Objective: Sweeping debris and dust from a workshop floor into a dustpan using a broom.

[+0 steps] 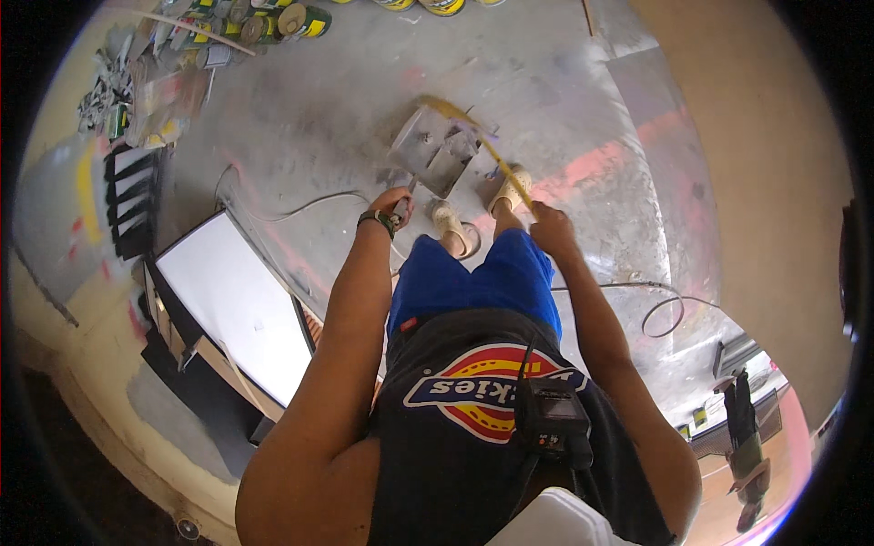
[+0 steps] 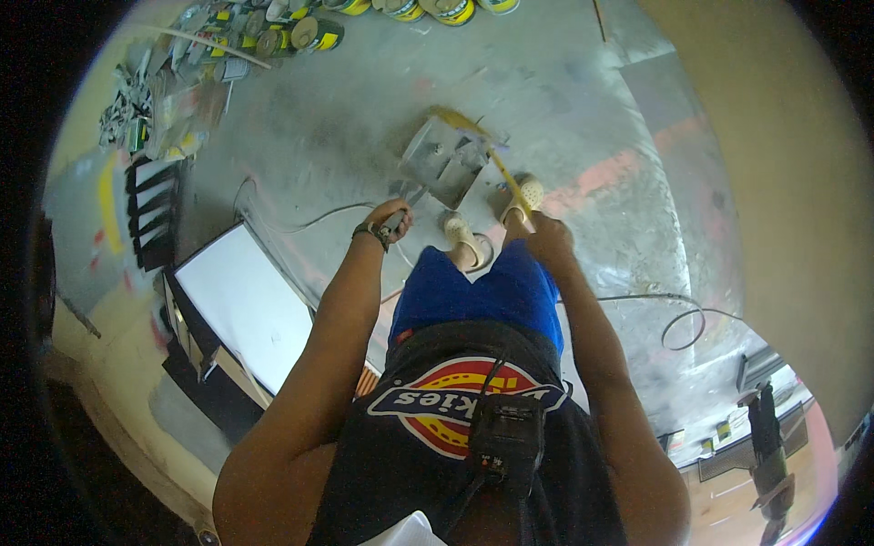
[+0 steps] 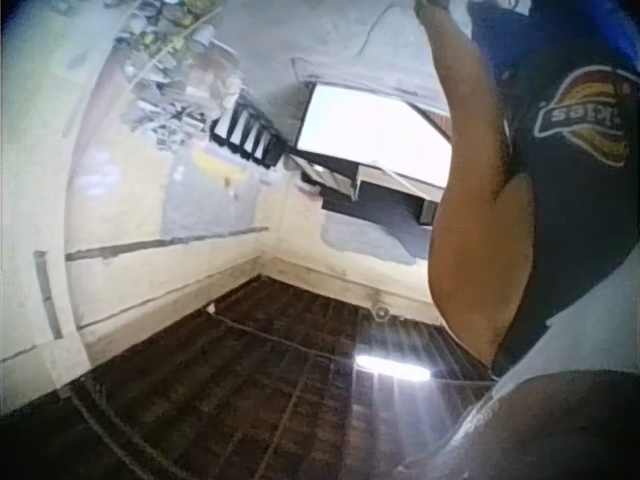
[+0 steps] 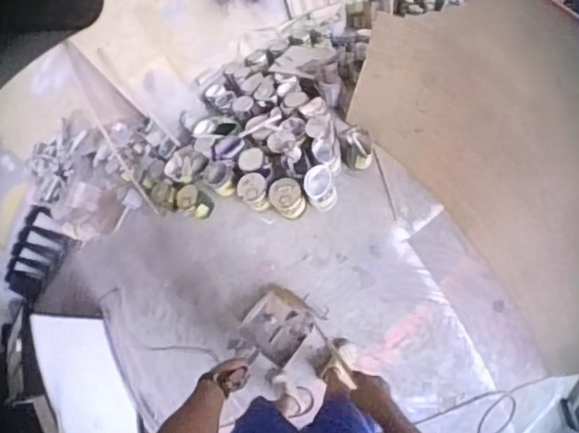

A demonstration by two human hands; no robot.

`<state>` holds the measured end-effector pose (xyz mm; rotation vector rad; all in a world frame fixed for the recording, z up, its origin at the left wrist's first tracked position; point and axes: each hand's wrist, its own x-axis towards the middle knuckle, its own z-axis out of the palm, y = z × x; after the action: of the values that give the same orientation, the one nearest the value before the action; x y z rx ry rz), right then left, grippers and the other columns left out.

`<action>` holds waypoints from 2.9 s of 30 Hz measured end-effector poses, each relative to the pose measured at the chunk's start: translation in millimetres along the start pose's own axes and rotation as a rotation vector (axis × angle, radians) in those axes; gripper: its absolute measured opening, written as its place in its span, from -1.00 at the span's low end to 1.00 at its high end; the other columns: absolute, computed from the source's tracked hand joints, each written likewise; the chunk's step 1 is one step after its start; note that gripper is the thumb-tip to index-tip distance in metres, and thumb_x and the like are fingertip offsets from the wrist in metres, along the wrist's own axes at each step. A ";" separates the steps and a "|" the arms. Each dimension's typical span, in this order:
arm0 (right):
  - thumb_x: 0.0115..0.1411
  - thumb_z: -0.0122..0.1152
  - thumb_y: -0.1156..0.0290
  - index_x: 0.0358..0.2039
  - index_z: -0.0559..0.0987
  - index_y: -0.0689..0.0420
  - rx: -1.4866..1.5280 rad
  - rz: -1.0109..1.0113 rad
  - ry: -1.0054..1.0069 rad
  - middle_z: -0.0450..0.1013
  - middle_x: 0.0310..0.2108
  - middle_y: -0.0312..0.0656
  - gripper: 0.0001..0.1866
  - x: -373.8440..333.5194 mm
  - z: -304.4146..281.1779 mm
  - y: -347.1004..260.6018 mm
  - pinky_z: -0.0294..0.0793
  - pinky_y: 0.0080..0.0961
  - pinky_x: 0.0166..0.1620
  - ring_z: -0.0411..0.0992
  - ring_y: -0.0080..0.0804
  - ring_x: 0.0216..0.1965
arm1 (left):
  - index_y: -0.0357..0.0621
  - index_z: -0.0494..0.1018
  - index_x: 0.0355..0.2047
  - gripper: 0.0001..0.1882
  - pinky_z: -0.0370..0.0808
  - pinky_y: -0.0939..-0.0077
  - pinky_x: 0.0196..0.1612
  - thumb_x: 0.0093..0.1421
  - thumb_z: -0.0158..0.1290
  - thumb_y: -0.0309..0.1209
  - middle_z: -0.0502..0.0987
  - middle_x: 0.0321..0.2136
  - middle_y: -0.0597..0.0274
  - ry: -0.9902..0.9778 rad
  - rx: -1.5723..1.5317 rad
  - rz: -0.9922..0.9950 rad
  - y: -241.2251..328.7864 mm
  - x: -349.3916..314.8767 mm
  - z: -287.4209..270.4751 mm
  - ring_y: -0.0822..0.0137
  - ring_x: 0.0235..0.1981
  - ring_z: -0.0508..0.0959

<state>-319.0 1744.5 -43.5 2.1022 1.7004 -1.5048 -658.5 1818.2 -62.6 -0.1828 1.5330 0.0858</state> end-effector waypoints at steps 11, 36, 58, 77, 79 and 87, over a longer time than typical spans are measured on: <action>-0.19 -0.03 0.47 -0.14 0.40 0.19 -0.081 0.099 0.172 0.39 -0.27 0.07 -0.52 14.9 -67.7 30.2 0.32 -0.28 -0.11 0.37 -0.05 -0.22 | -0.11 0.27 -0.73 -0.87 0.15 0.59 -0.79 -0.09 -0.11 -0.43 0.28 -0.81 0.26 0.139 0.061 0.124 23.9 15.3 38.5 0.40 -0.85 0.22; -0.26 0.07 0.44 -0.15 0.43 0.15 0.160 0.258 0.160 0.42 -0.32 0.07 -0.48 11.4 -91.9 59.9 0.37 -0.34 -0.18 0.41 -0.09 -0.29 | -0.09 0.21 -0.70 -0.79 0.22 0.78 -0.90 0.05 -0.21 -0.38 0.29 -0.81 0.33 -0.052 -0.349 -0.137 -1.3 6.8 -48.2 0.56 -0.84 0.31; -0.18 -0.05 0.43 -0.22 0.43 0.16 0.023 0.237 0.469 0.41 -0.36 0.09 -0.59 57.8 -72.9 67.9 0.34 -0.23 -0.20 0.37 0.00 -0.27 | -0.14 0.27 -0.63 -0.88 0.21 0.75 -0.81 -0.01 -0.10 -0.40 0.35 -0.72 0.31 -0.012 -0.213 -0.183 109.0 20.3 25.7 0.54 -0.78 0.35; -0.05 -0.06 0.34 -0.23 0.41 0.14 -0.263 0.091 -0.053 0.44 -0.45 0.02 -0.68 -6.5 57.0 -149.2 0.41 -0.22 -0.31 0.42 -0.05 -0.37 | -0.12 0.23 -0.56 -0.89 0.23 0.77 -0.78 -0.02 -0.08 -0.40 0.33 -0.73 0.36 -0.219 -0.062 0.067 104.7 5.1 -49.9 0.54 -0.74 0.35; -0.09 0.00 0.36 -0.17 0.41 0.05 -0.211 0.055 0.135 0.44 -0.43 0.04 -0.62 -23.8 57.9 -145.6 0.38 -0.20 -0.27 0.41 -0.02 -0.35 | -0.10 0.25 -0.60 -0.88 0.21 0.77 -0.79 -0.01 -0.08 -0.38 0.33 -0.75 0.40 -0.326 0.027 0.026 103.5 -1.5 -87.3 0.56 -0.78 0.32; -0.23 0.01 0.45 -0.14 0.44 0.04 -0.088 0.264 0.279 0.42 -0.53 0.05 -0.50 -51.4 -4.2 -137.1 0.37 -0.32 -0.36 0.42 -0.12 -0.47 | -0.03 0.26 -0.69 -0.81 0.24 0.75 -0.80 -0.01 -0.05 -0.30 0.32 -0.79 0.42 -0.194 0.194 0.130 69.2 -57.2 -198.8 0.59 -0.84 0.28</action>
<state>-417.9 1763.9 62.8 2.4638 1.4521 -1.0891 -868.2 1855.5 -15.5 0.0782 1.3490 0.0562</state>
